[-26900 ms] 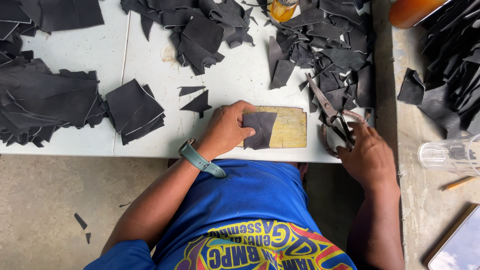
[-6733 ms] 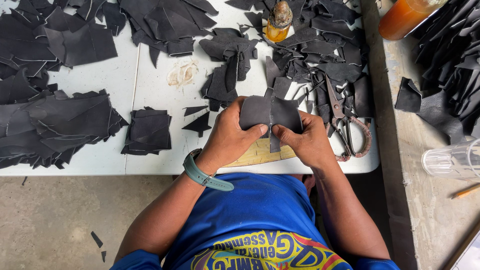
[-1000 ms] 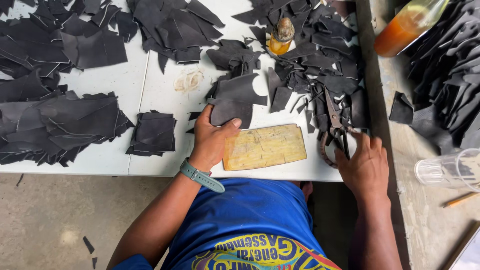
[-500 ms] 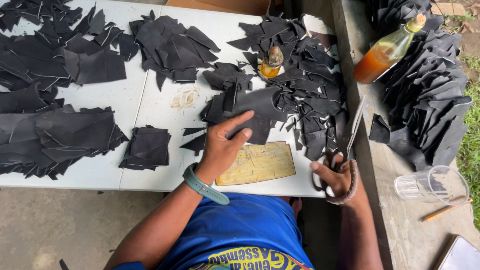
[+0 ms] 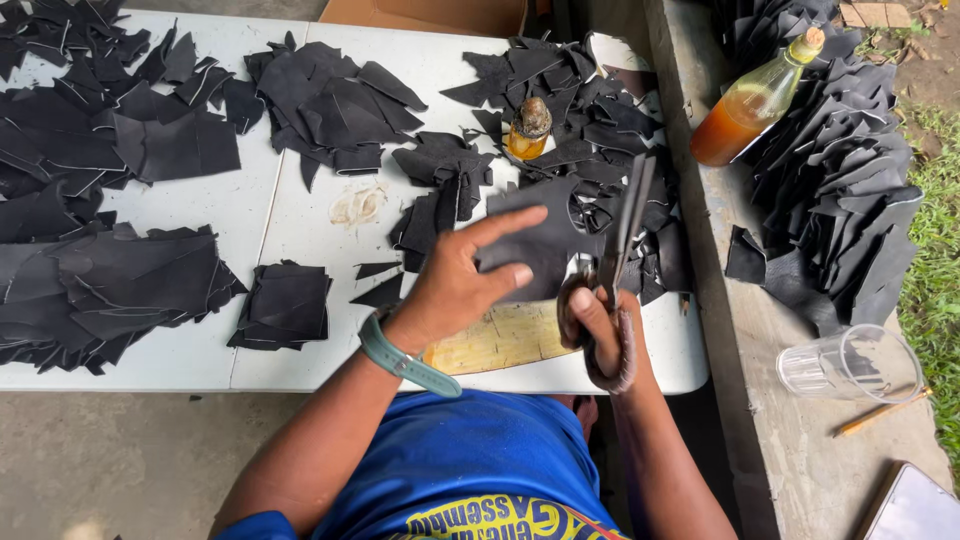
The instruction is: The person cuts black material pieces using shears on a white table. They repeatedly pick up pieces, align them on a wooden template, trim edges, and place the cut pieces into a pile.
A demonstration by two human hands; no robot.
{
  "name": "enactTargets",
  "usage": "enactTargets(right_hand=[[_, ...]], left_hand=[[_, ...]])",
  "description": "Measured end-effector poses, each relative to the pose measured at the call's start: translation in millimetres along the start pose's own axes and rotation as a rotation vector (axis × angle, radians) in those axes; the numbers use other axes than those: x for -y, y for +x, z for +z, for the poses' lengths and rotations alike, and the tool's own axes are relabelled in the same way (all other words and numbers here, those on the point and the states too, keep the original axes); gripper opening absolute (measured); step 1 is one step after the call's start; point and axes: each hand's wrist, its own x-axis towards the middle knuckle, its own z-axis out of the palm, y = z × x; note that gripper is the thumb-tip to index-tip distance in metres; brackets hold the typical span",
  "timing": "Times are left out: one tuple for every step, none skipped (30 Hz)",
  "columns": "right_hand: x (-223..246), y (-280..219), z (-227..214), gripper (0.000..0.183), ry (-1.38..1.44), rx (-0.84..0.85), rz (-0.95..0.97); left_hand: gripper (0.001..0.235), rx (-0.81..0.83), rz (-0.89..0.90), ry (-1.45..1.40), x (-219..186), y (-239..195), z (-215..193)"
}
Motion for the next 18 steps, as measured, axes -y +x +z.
enactTargets(right_hand=[[-6.2, -4.2, -3.7, 0.050, 0.005, 0.001, -0.011], [-12.4, -8.0, -3.9, 0.046, -0.054, 0.013, 0.033], [-16.6, -11.1, -2.8, 0.043, -0.112, 0.026, 0.077], [-18.6, -12.3, -1.0, 0.040, -0.169, 0.035, 0.122], [-18.5, -11.8, 1.8, 0.034, -0.230, 0.042, 0.135], [-17.8, -13.3, 7.6, 0.030, -0.288, 0.045, 0.153], [-15.4, -14.1, 13.2, 0.029, -0.345, 0.049, 0.169], [-12.0, -13.9, 17.4, 0.031, -0.348, 0.054, 0.161], [-8.3, -13.3, 21.2, 0.033, -0.351, 0.060, 0.153], [-4.4, -11.2, 24.2, 0.035, -0.354, 0.065, 0.141], [-1.0, -9.6, 26.7, 0.035, -0.358, 0.057, 0.152], [1.6, -8.6, 28.4, 0.036, -0.363, 0.052, 0.164], [3.4, -7.6, 29.9, 0.036, -0.367, 0.046, 0.176], [4.6, -7.7, 31.2, 0.036, -0.390, 0.046, 0.158], [5.3, -7.8, 31.9, 0.036, -0.413, 0.045, 0.141], [5.5, -8.0, 32.3, 0.036, -0.436, 0.043, 0.123], [5.2, -7.5, 32.8, 0.037, -0.432, 0.041, 0.130], [4.6, -7.0, 33.1, 0.037, -0.428, 0.039, 0.137]], left_hand=[[0.052, -0.011, -0.019, -0.016, -2.1, 5.4, -4.9], [0.050, -0.022, -0.036, -0.033, -4.3, 9.8, -12.9], [0.048, -0.034, -0.054, -0.049, -6.4, 13.7, -18.1], [0.050, -0.052, -0.031, -0.008, -8.3, 16.9, -20.9], [0.052, -0.070, -0.008, 0.033, -10.3, 19.4, -23.5], [0.053, -0.084, 0.010, 0.075, -12.4, 19.9, -24.4], [0.054, -0.087, 0.011, 0.084, -14.0, 19.9, -23.4], [0.055, -0.088, 0.015, 0.091, -14.9, 20.2, -22.0], [0.056, -0.089, 0.019, 0.098, -15.5, 20.5, -20.8], [0.055, -0.092, 0.027, 0.107, -16.1, 21.1, -20.2], [0.055, -0.095, 0.035, 0.115, -16.6, 21.1, -19.6], [0.055, -0.102, 0.042, 0.123, -16.6, 20.8, -19.0], [0.055, -0.107, 0.038, 0.126, -16.1, 21.5, -18.3], [0.055, -0.116, 0.031, 0.128, -15.3, 21.8, -17.3], [0.055, -0.124, 0.025, 0.131, -14.5, 22.0, -16.6], [0.056, -0.124, 0.039, 0.136, -13.7, 22.3, -16.2], [0.056, -0.124, 0.053, 0.141, -13.0, 22.8, -15.9], [0.056, -0.124, 0.066, 0.146, -12.6, 23.1, -15.4]])
